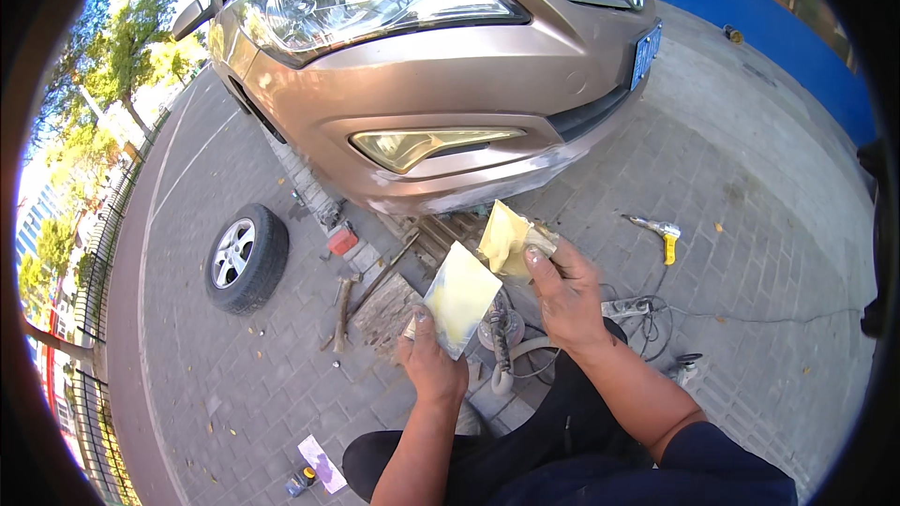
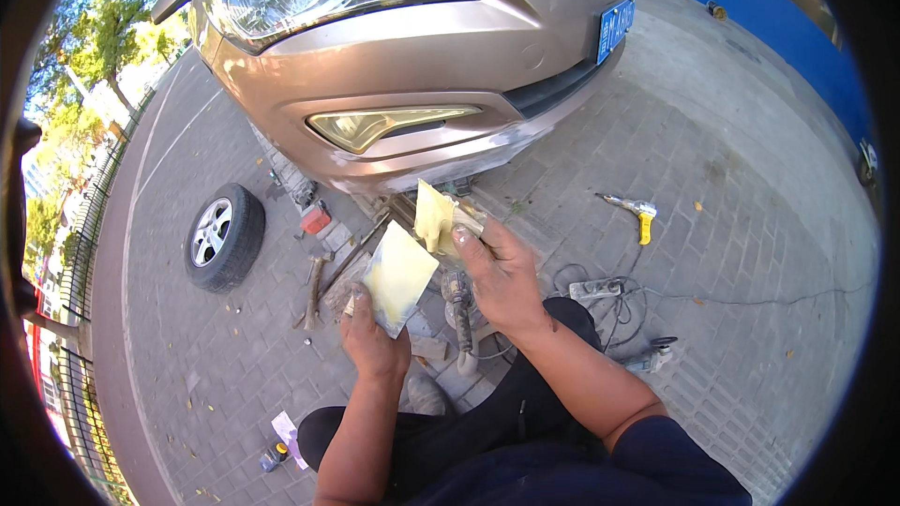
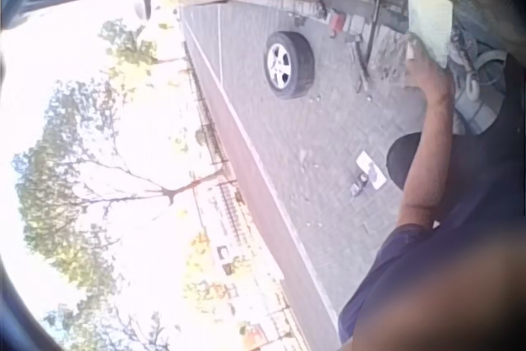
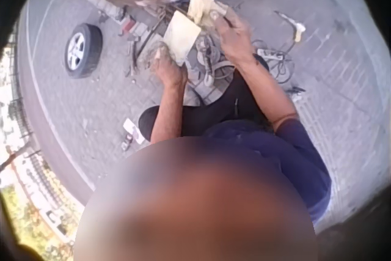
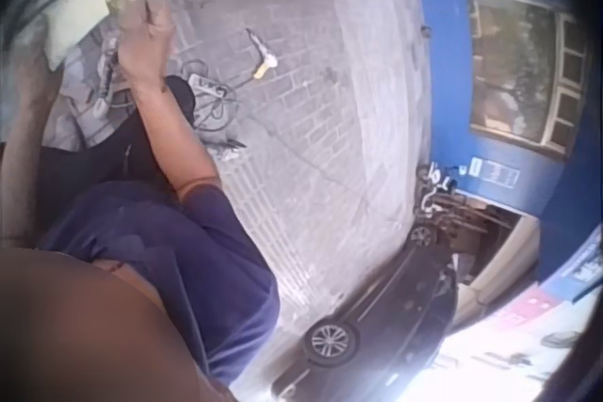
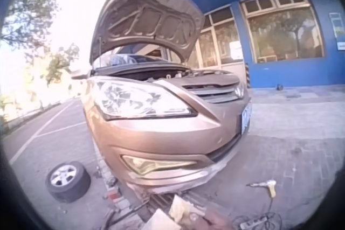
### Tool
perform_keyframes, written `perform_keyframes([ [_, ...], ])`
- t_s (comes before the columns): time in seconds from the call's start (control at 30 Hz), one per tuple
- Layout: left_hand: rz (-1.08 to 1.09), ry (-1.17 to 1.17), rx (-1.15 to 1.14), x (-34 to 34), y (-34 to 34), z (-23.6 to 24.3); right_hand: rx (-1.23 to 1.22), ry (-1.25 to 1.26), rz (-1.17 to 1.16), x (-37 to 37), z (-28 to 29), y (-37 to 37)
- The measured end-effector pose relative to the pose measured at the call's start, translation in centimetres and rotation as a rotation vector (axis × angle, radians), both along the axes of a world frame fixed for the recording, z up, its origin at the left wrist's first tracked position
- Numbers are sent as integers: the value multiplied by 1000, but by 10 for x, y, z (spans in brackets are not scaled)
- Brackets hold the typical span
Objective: The person mixes a yellow paste on a card, applies it to a car bumper, and uses a power sander to smooth the surface. The person then applies more paste and continues sanding the bumper area.
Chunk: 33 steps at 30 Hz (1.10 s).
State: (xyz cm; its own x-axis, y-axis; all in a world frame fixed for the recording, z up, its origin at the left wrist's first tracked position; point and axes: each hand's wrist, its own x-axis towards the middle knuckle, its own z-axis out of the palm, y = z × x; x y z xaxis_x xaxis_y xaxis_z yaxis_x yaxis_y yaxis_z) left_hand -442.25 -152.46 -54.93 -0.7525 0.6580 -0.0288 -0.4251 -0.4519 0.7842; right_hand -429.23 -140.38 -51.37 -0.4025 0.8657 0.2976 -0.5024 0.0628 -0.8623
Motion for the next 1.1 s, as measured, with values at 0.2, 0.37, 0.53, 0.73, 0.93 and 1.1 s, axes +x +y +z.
perform_keyframes([
  [0.2, -108, -199, 67, -2, 4, -2, 439, -335, -84, 4, -18, -15],
  [0.37, -107, -266, 98, -9, 4, -7, 736, -603, -22, 26, -28, 5],
  [0.53, -41, -197, 33, -8, 4, -4, 857, -630, -203, 30, -3, 8],
  [0.73, 38, -50, 23, -3, 5, -7, 1127, -687, -154, 5, -22, -33],
  [0.93, 223, 358, -194, -22, 1, -21, 823, -548, -25, 19, -14, -23],
  [1.1, 304, 1084, -244, 4, 3, 0, 634, -539, -85, 13, 0, -8],
])
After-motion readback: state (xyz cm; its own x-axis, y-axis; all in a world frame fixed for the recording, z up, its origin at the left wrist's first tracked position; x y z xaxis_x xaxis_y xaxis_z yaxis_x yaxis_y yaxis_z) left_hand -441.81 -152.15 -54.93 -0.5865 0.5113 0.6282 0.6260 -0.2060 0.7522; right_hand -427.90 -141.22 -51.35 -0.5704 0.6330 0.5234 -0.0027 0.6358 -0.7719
